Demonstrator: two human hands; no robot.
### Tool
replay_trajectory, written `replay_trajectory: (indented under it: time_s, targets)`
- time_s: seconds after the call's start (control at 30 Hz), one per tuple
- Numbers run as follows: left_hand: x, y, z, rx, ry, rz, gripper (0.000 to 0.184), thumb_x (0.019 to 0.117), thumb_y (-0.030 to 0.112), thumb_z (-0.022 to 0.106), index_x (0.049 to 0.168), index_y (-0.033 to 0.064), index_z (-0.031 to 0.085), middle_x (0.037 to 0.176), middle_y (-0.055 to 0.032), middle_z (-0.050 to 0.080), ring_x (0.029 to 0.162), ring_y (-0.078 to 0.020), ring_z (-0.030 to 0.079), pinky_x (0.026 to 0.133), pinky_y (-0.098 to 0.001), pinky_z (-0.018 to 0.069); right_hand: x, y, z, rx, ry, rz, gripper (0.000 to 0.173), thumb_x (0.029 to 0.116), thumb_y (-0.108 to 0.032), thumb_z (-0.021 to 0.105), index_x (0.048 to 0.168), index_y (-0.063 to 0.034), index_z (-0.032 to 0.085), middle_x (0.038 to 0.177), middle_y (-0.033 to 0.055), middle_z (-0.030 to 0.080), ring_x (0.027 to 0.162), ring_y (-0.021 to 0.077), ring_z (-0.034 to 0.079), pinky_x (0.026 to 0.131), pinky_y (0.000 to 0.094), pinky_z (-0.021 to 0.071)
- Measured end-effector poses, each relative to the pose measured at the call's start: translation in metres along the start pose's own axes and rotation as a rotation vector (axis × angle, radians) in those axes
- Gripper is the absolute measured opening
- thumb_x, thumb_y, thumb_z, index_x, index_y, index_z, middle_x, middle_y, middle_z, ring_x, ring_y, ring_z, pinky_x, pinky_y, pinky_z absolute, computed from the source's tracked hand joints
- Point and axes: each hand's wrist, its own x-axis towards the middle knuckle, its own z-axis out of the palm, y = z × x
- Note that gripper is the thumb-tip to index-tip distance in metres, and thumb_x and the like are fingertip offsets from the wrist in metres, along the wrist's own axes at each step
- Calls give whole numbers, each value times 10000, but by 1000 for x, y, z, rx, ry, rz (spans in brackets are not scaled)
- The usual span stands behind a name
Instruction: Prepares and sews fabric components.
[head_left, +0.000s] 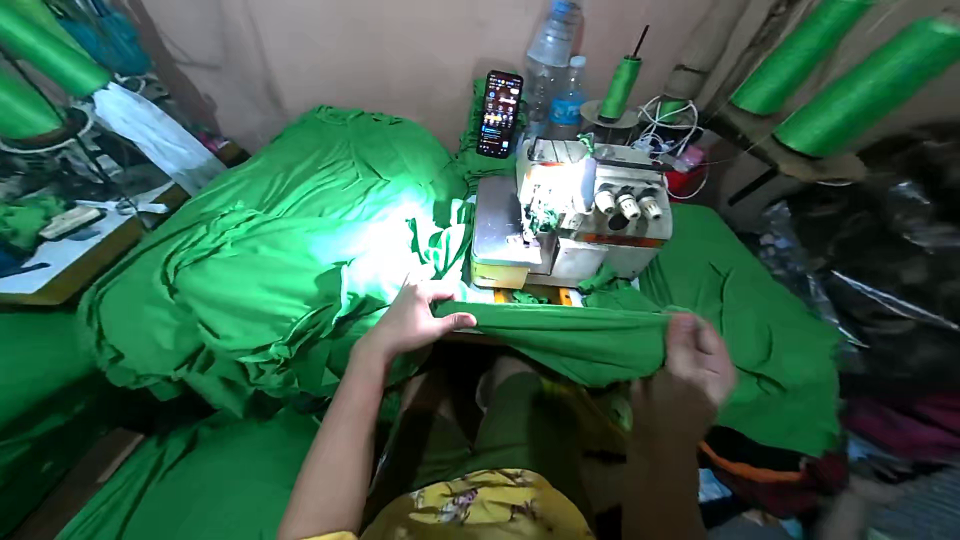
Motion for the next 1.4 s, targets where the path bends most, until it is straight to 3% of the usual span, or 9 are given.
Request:
replay_trajectory:
  time_s: [0.17,0.37,0.47,0.57,0.73,0.93,1.13,1.3,1.4]
  targets:
    - [9,-18,-38,245,-119,-49,226,841,228,818,879,12,761,1017,-179,705,1161,-394,587,1061,-649,350,19,-32,-51,-7,256,-323,205,1093,-196,447,1032,-184,642,896,-189,695,873,-46,676,829,179,563]
    - [58,-33,-159,188,194,25,270,980,185,601,848,-46,646,726,-60,594,642,-81,531,635,-303,472,25,-10,-14,-38,25,-183,190,1072,-129,483,1132,-203,647,1088,-247,680,1020,-103,631,909,132,521]
    - [109,-22,-187,261,552,-230,399,978,165,664,1275,-95,603,1233,-318,619,1073,-360,659,954,-490,536,5,19,61,233,-244,120,305,1016,-55,524,1309,-75,442,1119,-174,651,985,-60,647,870,178,567]
    - [109,-1,-172,227,610,-271,706,953,144,662,1549,-24,324,1567,-310,320,1354,-423,473,1054,-525,467,-14,46,114,506,-385,451,390,967,57,503,1316,-59,372,1031,-41,687,931,53,690,875,279,591]
    - [2,3,-29,-56,332,-72,307,887,298,747,986,13,687,863,-65,697,736,-116,655,644,-295,548,-28,60,129,494,-484,601,530,878,73,642,1319,-9,359,1038,17,694,917,83,713,856,272,610]
    - [-23,1,34,-43,412,-83,186,767,191,822,781,35,721,761,-30,717,685,-27,650,648,-172,522,-30,69,119,514,-618,510,561,799,68,763,1249,-74,460,987,-18,715,851,88,716,792,274,617]
    - [-36,-5,15,327,710,-105,161,848,70,630,890,-11,762,846,-134,741,775,-131,694,713,-209,543,-9,81,97,-317,-506,-263,205,778,-74,729,947,41,751,793,98,691,690,50,589,637,141,465]
    - [-34,-4,20,-1062,515,-376,318,1037,45,451,1016,127,758,1006,23,772,824,-75,745,735,-273,642,-2,69,100,342,-743,678,184,1011,-62,537,944,-111,702,730,-106,674,520,-53,559,484,120,485]
    - [-23,-10,23,-1019,619,-493,391,1046,60,365,849,158,688,774,85,730,728,0,699,687,-197,598,7,76,111,352,-748,991,226,1026,-111,473,885,-139,648,692,-85,629,562,-23,546,531,154,464]
